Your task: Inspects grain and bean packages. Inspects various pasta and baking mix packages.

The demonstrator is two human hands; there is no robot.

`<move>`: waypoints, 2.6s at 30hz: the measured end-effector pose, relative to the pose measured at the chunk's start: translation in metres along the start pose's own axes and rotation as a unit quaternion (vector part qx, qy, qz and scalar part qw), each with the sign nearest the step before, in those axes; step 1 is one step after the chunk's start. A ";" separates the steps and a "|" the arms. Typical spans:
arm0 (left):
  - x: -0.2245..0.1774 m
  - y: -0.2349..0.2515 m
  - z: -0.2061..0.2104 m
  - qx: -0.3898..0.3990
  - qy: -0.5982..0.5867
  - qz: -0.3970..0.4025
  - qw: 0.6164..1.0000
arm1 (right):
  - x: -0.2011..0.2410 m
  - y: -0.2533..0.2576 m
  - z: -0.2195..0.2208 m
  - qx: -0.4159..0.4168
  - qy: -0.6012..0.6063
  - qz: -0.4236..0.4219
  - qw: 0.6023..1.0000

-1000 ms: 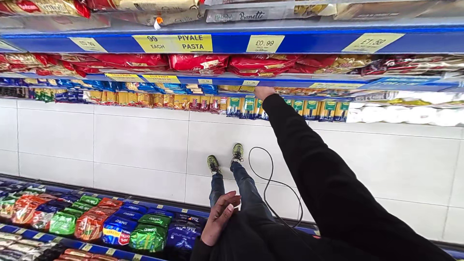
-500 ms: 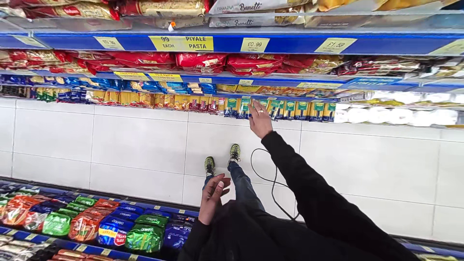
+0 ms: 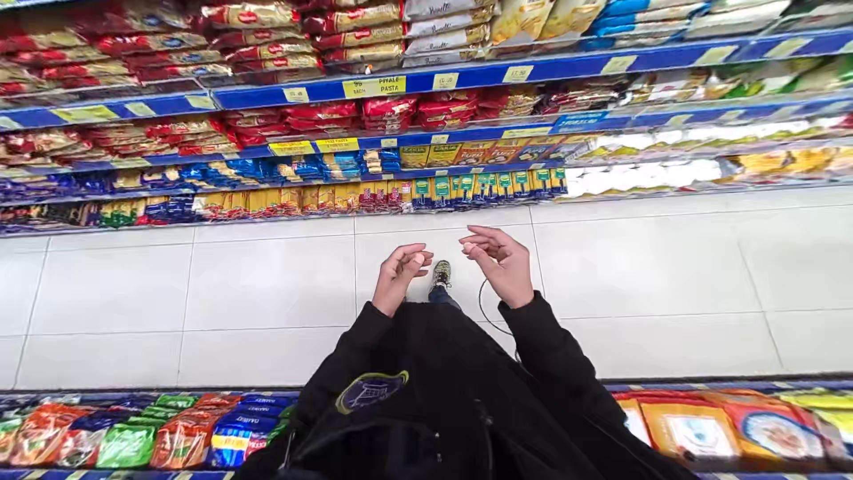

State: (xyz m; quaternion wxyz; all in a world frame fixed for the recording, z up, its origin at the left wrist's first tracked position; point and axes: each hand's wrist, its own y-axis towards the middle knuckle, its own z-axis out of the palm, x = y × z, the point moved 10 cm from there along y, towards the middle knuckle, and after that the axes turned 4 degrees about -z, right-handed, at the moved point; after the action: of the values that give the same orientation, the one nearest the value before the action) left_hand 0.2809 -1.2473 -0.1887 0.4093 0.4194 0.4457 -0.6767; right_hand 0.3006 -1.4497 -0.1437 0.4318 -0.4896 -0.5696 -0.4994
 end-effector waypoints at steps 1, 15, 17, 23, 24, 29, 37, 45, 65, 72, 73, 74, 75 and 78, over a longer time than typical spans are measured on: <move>-0.006 -0.001 0.000 0.012 0.005 0.006 1.000 | 0.014 -0.008 0.001 0.001 -0.008 -0.019 1.000; -0.026 -0.036 0.068 0.137 0.037 0.002 0.990 | 0.059 -0.107 -0.058 -0.103 0.046 -0.028 0.993; -0.028 -0.041 0.080 0.138 0.042 -0.004 0.990 | 0.052 -0.111 -0.064 -0.108 0.090 -0.006 0.990; -0.024 -0.047 0.100 0.114 0.049 -0.011 0.992 | 0.044 -0.110 -0.073 -0.082 0.159 0.018 0.984; -0.024 -0.048 0.102 0.111 0.049 -0.008 0.993 | 0.044 -0.108 -0.076 -0.076 0.163 0.015 0.984; -0.026 -0.055 0.115 0.053 0.047 0.000 0.997 | 0.043 -0.100 -0.088 -0.020 0.163 0.011 0.986; -0.005 -0.049 0.148 0.041 0.016 -0.008 0.999 | 0.028 -0.098 -0.114 0.058 0.178 0.004 0.982; 0.014 -0.034 0.180 0.041 0.063 -0.026 0.997 | 0.007 -0.105 -0.160 -0.013 0.177 0.053 0.983; 0.100 0.076 0.165 0.076 0.259 -0.107 0.957 | -0.066 -0.105 -0.225 -0.088 0.182 0.136 0.970; 0.157 0.223 0.113 0.152 0.552 -0.144 0.807 | -0.117 -0.073 -0.211 -0.085 0.147 0.201 0.965; 0.160 0.249 0.107 0.163 0.583 -0.149 0.782 | -0.130 -0.069 -0.207 -0.083 0.145 0.220 0.961; 0.163 0.275 0.099 0.163 0.602 -0.148 0.768 | -0.143 -0.068 -0.202 -0.081 0.141 0.243 0.956; 0.166 0.304 0.091 0.152 0.615 -0.144 0.761 | -0.156 -0.064 -0.199 -0.082 0.139 0.262 0.951; 0.182 0.384 0.061 0.112 0.647 -0.131 0.743 | -0.192 -0.057 -0.188 -0.098 0.149 0.295 0.939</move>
State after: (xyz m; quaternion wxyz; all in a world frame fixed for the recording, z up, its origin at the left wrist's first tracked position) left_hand 0.5681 -1.4408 -0.4426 -0.1194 0.7368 0.5752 -0.3346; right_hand 0.2734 -1.6613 -0.3163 0.5901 -0.5952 -0.2769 -0.4700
